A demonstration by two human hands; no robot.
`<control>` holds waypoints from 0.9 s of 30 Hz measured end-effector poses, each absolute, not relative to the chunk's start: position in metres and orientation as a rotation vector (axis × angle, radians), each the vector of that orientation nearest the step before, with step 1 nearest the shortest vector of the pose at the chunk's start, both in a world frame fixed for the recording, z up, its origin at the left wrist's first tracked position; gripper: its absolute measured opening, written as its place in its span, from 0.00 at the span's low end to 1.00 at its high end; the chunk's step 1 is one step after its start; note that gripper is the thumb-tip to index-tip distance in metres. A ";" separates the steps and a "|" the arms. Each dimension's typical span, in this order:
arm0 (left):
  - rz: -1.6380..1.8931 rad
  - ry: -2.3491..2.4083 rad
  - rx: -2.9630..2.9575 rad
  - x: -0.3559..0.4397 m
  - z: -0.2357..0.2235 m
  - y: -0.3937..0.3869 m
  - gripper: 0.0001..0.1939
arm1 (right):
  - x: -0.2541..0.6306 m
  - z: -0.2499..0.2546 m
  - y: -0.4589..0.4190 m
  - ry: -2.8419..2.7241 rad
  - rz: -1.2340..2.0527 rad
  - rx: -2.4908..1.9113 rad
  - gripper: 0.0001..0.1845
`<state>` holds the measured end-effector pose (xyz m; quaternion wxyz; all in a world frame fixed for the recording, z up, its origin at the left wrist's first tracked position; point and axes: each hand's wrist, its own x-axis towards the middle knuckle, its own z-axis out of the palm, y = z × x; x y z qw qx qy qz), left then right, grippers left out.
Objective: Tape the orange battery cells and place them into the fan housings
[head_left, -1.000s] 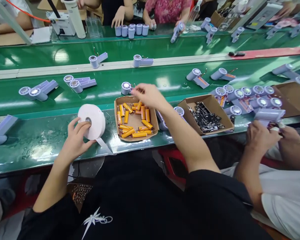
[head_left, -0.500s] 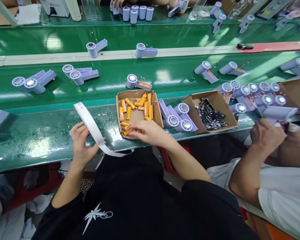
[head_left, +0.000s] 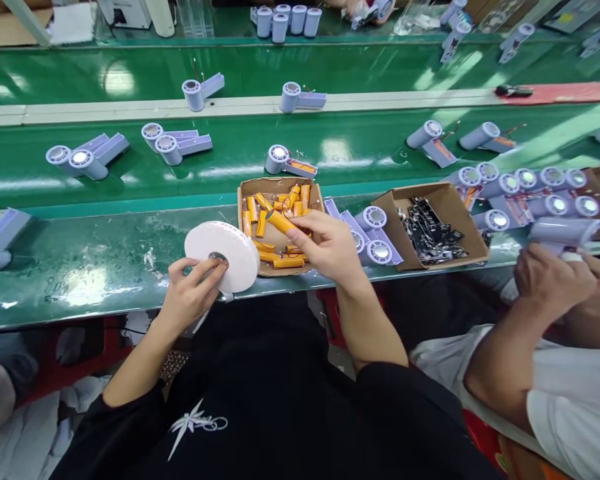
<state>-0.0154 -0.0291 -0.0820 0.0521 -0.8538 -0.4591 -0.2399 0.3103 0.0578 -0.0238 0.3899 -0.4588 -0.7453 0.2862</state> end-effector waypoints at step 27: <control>-0.644 -1.207 -2.987 0.014 -0.050 -0.058 0.32 | 0.293 -0.063 0.059 -0.954 1.046 -1.057 0.32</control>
